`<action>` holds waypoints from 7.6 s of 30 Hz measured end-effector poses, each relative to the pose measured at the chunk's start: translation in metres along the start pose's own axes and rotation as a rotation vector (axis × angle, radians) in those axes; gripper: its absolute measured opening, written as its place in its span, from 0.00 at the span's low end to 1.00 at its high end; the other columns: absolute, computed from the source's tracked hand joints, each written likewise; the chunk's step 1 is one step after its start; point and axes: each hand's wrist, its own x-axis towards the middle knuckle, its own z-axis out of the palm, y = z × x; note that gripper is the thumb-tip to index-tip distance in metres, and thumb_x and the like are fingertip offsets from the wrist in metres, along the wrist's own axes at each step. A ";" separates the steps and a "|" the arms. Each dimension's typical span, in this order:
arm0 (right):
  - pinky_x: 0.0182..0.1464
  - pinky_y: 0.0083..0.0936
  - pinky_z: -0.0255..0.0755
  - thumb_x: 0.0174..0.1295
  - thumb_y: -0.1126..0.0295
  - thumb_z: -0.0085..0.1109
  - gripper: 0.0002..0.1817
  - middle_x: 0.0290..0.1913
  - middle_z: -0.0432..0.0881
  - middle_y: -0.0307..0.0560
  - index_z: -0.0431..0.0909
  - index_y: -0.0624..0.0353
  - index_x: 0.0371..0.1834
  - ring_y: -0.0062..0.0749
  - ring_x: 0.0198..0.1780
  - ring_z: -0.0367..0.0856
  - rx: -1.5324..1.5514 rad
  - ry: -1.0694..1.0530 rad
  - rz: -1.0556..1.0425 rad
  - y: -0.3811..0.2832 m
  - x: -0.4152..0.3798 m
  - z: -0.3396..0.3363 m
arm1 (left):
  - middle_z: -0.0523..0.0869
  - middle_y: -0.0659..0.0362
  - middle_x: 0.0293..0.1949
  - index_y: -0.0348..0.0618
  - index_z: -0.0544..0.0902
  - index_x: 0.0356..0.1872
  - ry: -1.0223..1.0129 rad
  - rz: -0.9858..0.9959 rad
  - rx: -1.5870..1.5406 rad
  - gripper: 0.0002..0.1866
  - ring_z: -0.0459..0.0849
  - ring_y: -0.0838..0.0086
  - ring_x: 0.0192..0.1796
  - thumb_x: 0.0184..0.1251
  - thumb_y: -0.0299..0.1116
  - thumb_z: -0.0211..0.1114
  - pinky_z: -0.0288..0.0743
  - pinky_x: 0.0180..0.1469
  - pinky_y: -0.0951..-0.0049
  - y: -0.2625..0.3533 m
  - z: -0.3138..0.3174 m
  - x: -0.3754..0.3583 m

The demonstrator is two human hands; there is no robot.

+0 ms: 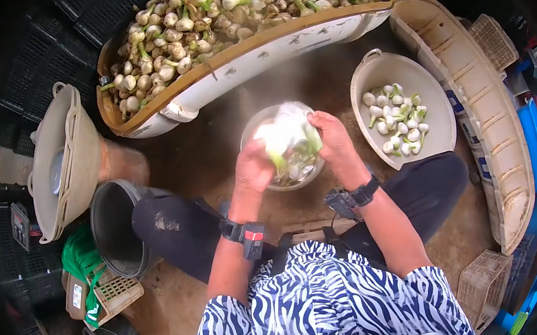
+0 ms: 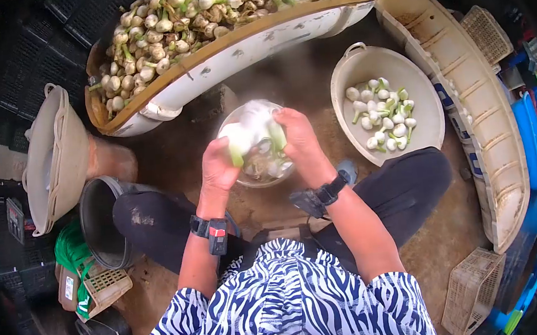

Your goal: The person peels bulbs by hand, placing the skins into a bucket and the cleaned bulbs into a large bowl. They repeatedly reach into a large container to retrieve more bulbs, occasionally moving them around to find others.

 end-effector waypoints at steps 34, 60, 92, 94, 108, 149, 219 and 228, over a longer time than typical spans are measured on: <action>0.35 0.44 0.72 0.50 0.66 0.59 0.10 0.25 0.79 0.59 0.77 0.63 0.22 0.55 0.30 0.79 -1.579 0.186 -0.513 0.024 0.004 -0.012 | 0.77 0.55 0.57 0.41 0.71 0.59 0.120 0.210 -0.108 0.23 0.74 0.64 0.59 0.70 0.44 0.57 0.67 0.62 0.59 -0.032 -0.029 0.018; 0.22 0.18 0.60 0.65 0.65 0.53 0.08 0.19 0.71 0.37 0.71 0.54 0.30 0.20 0.18 0.65 0.075 0.158 -0.062 -0.032 0.005 -0.044 | 0.82 0.48 0.44 0.33 0.76 0.51 0.283 0.309 1.317 0.24 0.80 0.62 0.41 0.55 0.36 0.69 0.73 0.48 0.64 -0.041 -0.033 0.027; 0.28 0.23 0.73 0.54 0.73 0.56 0.09 0.27 0.81 0.47 0.80 0.64 0.36 0.29 0.24 0.79 -1.459 0.153 -0.818 -0.138 0.183 0.054 | 0.84 0.49 0.42 0.35 0.78 0.51 0.132 0.094 1.413 0.17 0.84 0.64 0.42 0.59 0.28 0.61 0.75 0.47 0.69 0.034 0.008 0.026; 0.38 0.35 0.75 0.52 0.70 0.56 0.11 0.33 0.84 0.55 0.82 0.64 0.35 0.45 0.34 0.81 -1.845 0.054 -0.827 -0.138 0.241 0.064 | 0.84 0.50 0.43 0.35 0.78 0.52 0.123 0.057 1.289 0.18 0.84 0.66 0.43 0.60 0.28 0.61 0.75 0.48 0.70 0.028 -0.022 0.033; 0.43 0.39 0.78 0.39 0.57 0.60 0.18 0.35 0.84 0.55 0.85 0.57 0.30 0.49 0.39 0.84 -2.049 0.096 -0.400 -0.121 0.285 0.094 | 0.81 0.56 0.44 0.36 0.75 0.55 0.253 0.166 0.926 0.23 0.79 0.75 0.44 0.54 0.15 0.58 0.74 0.50 0.76 0.031 -0.031 0.043; 0.29 0.39 0.74 0.40 0.67 0.63 0.07 0.19 0.79 0.58 0.80 0.59 0.14 0.44 0.22 0.79 -1.829 -0.063 -0.662 0.046 0.001 0.001 | 0.84 0.56 0.44 0.37 0.81 0.48 0.600 0.553 1.288 0.18 0.81 0.72 0.43 0.53 0.21 0.68 0.76 0.48 0.71 -0.023 0.002 -0.004; 0.22 0.36 0.65 0.36 0.70 0.61 0.08 0.16 0.75 0.56 0.77 0.64 0.15 0.44 0.17 0.71 -1.175 0.028 -0.533 0.049 0.009 -0.034 | 0.77 0.46 0.51 0.28 0.71 0.58 0.159 0.039 1.114 0.23 0.77 0.61 0.52 0.70 0.37 0.50 0.73 0.53 0.66 -0.018 -0.005 0.001; 0.28 0.28 0.66 0.42 0.74 0.60 0.07 0.24 0.78 0.40 0.78 0.63 0.26 0.26 0.28 0.74 -0.841 -0.211 -0.317 0.047 0.010 -0.048 | 0.79 0.50 0.52 0.27 0.72 0.60 0.194 -0.079 1.222 0.24 0.79 0.63 0.51 0.64 0.29 0.58 0.74 0.51 0.68 -0.023 0.049 -0.013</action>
